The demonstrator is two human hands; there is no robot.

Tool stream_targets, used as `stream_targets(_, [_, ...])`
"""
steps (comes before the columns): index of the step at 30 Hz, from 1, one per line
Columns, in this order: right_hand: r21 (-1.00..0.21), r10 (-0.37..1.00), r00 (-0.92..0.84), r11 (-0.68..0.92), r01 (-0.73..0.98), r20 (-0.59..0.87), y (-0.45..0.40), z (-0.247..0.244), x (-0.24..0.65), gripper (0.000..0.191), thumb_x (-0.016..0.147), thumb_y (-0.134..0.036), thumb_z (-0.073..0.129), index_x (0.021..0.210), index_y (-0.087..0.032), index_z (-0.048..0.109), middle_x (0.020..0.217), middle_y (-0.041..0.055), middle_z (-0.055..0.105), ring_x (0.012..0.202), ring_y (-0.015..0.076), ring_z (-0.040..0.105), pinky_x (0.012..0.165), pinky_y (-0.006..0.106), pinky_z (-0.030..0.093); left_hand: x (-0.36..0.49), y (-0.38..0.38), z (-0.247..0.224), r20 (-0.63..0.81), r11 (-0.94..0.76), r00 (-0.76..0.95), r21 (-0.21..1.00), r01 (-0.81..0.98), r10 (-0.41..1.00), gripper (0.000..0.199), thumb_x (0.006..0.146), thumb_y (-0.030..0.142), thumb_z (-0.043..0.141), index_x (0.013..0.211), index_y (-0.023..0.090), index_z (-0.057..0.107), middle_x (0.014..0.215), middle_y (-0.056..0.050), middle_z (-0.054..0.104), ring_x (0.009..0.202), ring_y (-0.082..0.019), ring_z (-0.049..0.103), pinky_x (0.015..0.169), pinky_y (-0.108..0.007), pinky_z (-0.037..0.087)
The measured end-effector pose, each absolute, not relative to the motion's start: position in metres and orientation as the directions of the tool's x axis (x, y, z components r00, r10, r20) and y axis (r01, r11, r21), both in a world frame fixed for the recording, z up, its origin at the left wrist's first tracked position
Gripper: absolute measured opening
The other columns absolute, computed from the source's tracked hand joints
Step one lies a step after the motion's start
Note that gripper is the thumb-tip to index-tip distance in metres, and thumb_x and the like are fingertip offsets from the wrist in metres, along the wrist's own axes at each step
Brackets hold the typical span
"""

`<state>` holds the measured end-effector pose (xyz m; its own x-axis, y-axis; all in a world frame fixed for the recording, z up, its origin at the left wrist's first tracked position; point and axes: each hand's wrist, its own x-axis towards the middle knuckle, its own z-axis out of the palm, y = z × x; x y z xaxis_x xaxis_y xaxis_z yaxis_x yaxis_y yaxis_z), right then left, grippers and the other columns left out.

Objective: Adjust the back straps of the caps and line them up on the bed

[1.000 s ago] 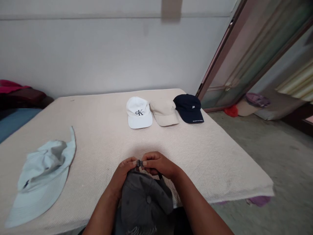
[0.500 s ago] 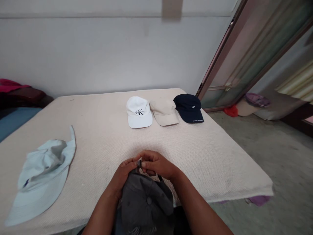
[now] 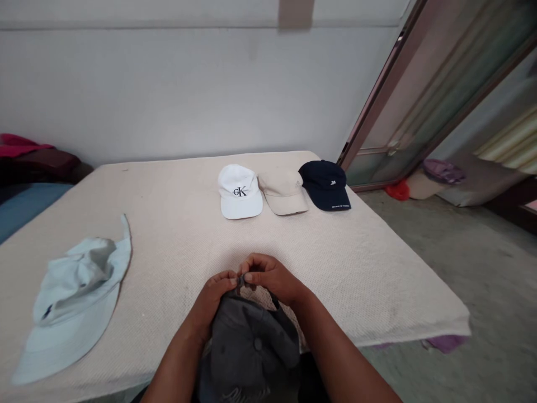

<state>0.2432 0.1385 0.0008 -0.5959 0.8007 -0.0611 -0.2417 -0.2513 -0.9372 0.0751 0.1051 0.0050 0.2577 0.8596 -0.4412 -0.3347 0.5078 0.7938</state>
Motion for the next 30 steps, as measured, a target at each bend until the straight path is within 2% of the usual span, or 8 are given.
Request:
stream_targets(6, [-0.845, 0.798, -0.596, -0.376, -0.382, -0.086, 0.136, -0.0005, 0.2415, 0.02, 0.067, -0.027, 0.072, 0.079, -0.016, 0.06, 0.083, 0.0025, 0.059, 0.077, 0.0135, 0.054, 0.076, 0.03, 0.042, 0.0741, 0.104, 0.0018, -0.449, 0.53, 0.281, 0.726, -0.439, 0.848, 0.012, 0.061, 0.017, 0.069, 0.071, 0.014, 0.063, 0.056, 0.001, 0.058, 0.047, -0.009, 0.05, 0.048, -0.02, 0.037])
stream_targets(12, [-0.816, 0.81, -0.585, -0.367, -0.446, -0.045, 0.1368, -0.0002, 0.242, 0.013, 0.068, -0.019, 0.07, 0.075, -0.015, 0.06, 0.086, 0.0027, 0.059, 0.08, 0.0133, 0.054, 0.08, 0.03, 0.041, 0.0738, 0.104, 0.001, -0.436, 0.531, 0.303, 0.711, -0.462, 0.847, 0.012, 0.063, 0.017, 0.071, 0.067, 0.015, 0.061, 0.056, 0.001, 0.06, 0.049, -0.01, 0.052, 0.051, -0.02, 0.039])
stream_targets(18, [-0.875, 0.824, -0.564, -0.307, -0.374, -0.048, 0.1357, 0.0026, 0.2427, 0.009, 0.07, -0.018, 0.067, 0.071, -0.014, 0.059, 0.081, 0.0022, 0.058, 0.075, 0.0115, 0.052, 0.073, 0.027, 0.04, 0.074, 0.1025, 0.0014, -0.437, 0.526, 0.294, 0.724, -0.447, 0.85, 0.01, 0.067, 0.018, 0.07, 0.072, 0.015, 0.061, 0.059, 0.001, 0.061, 0.051, -0.01, 0.054, 0.053, -0.021, 0.04])
stream_targets(23, [-0.877, 0.864, -0.503, -0.247, -0.412, -0.007, 0.136, 0.003, 0.2409, 0.01, 0.072, -0.019, 0.066, 0.073, -0.015, 0.057, 0.083, 0.0025, 0.06, 0.067, 0.0094, 0.049, 0.065, 0.024, 0.038, 0.0757, 0.1023, 0.0043, -0.445, 0.531, 0.291, 0.723, -0.441, 0.847, 0.012, 0.067, 0.018, 0.07, 0.072, 0.014, 0.06, 0.06, 0.001, 0.061, 0.053, -0.01, 0.054, 0.055, -0.021, 0.041])
stream_targets(26, [-0.875, 0.872, -0.49, -0.236, -0.422, 0.0, 0.1369, 0.002, 0.2408, 0.012, 0.073, -0.021, 0.067, 0.074, -0.015, 0.057, 0.076, 0.0014, 0.059, 0.057, 0.0072, 0.041, 0.055, 0.022, 0.033, 0.076, 0.1022, 0.0041, -0.449, 0.542, 0.303, 0.708, -0.453, 0.84, 0.013, 0.067, 0.018, 0.07, 0.073, 0.014, 0.06, 0.06, 0.001, 0.061, 0.051, -0.01, 0.053, 0.053, -0.021, 0.041])
stream_targets(30, [-0.844, 0.885, -0.465, -0.258, -0.471, -0.01, 0.1364, 0.0014, 0.2407, 0.013, 0.074, -0.022, 0.068, 0.077, -0.016, 0.057, 0.068, -0.0012, 0.056, 0.052, 0.0065, 0.04, 0.051, 0.022, 0.03, 0.0757, 0.1015, 0.0047, -0.444, 0.534, 0.297, 0.71, -0.46, 0.846, 0.011, 0.069, 0.02, 0.068, 0.073, 0.014, 0.059, 0.058, 0.002, 0.058, 0.048, -0.008, 0.051, 0.049, -0.02, 0.039])
